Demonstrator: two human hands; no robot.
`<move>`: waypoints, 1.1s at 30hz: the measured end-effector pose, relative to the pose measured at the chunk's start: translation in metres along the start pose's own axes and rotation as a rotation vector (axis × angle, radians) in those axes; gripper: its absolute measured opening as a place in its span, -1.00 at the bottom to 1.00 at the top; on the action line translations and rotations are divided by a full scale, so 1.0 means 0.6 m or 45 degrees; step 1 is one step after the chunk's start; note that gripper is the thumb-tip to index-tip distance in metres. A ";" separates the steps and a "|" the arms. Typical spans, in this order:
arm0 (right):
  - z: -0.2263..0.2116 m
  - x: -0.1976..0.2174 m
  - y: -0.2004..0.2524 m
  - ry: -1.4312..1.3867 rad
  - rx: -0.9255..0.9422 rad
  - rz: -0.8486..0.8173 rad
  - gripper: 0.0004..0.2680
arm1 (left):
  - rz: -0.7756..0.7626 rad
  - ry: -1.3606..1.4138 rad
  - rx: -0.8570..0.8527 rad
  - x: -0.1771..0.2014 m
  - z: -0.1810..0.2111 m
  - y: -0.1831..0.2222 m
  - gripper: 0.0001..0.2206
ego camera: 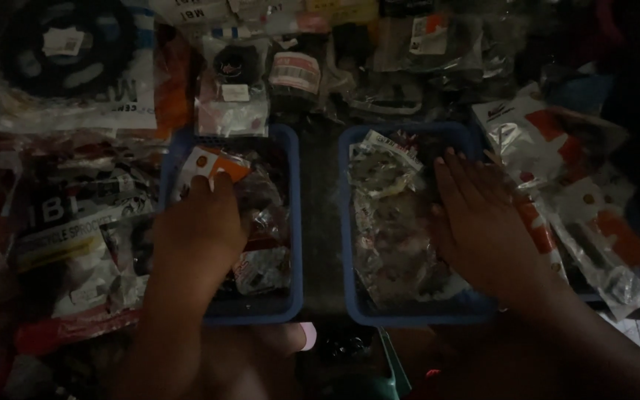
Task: Sorting and packing motorcycle sprockets into plastic bins.
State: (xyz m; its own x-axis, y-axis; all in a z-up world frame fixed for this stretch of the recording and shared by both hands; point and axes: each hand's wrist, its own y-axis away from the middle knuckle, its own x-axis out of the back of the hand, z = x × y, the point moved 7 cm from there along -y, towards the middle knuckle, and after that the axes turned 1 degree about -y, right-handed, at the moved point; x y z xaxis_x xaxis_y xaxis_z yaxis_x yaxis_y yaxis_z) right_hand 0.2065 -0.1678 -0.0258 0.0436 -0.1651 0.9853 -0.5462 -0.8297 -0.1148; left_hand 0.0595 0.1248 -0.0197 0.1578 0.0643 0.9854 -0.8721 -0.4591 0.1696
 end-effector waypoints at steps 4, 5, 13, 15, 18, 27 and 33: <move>0.005 0.001 -0.001 -0.087 -0.017 0.016 -0.52 | 0.163 0.034 -0.074 0.005 0.003 -0.006 -0.48; 0.005 0.002 -0.002 -0.105 -0.014 0.020 -0.52 | 0.244 -0.034 -0.112 0.005 0.005 -0.007 -0.52; 0.012 0.000 -0.006 -0.065 -0.055 -0.038 -0.52 | -0.122 0.101 -0.212 0.035 0.051 0.035 -0.38; 0.012 -0.002 -0.006 -0.072 -0.048 -0.045 -0.51 | -0.164 0.114 -0.225 0.032 0.052 0.036 -0.32; 0.014 -0.005 -0.007 -0.085 -0.042 -0.035 -0.50 | 0.036 0.173 -0.330 0.042 0.059 0.027 -0.38; 0.006 0.005 0.000 -0.091 0.032 0.043 -0.53 | 0.164 0.064 -0.324 0.019 0.048 0.017 -0.66; 0.007 0.013 -0.005 -0.130 -0.040 0.014 -0.53 | -0.184 0.005 -0.175 0.019 0.040 0.010 -0.48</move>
State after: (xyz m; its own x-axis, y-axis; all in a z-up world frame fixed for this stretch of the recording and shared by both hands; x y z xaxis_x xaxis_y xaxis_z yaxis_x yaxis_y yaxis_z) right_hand 0.2120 -0.1690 -0.0181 0.1219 -0.2291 0.9657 -0.5728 -0.8109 -0.1201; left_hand 0.0671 0.1012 -0.0077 0.2842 0.1240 0.9507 -0.8955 -0.3198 0.3094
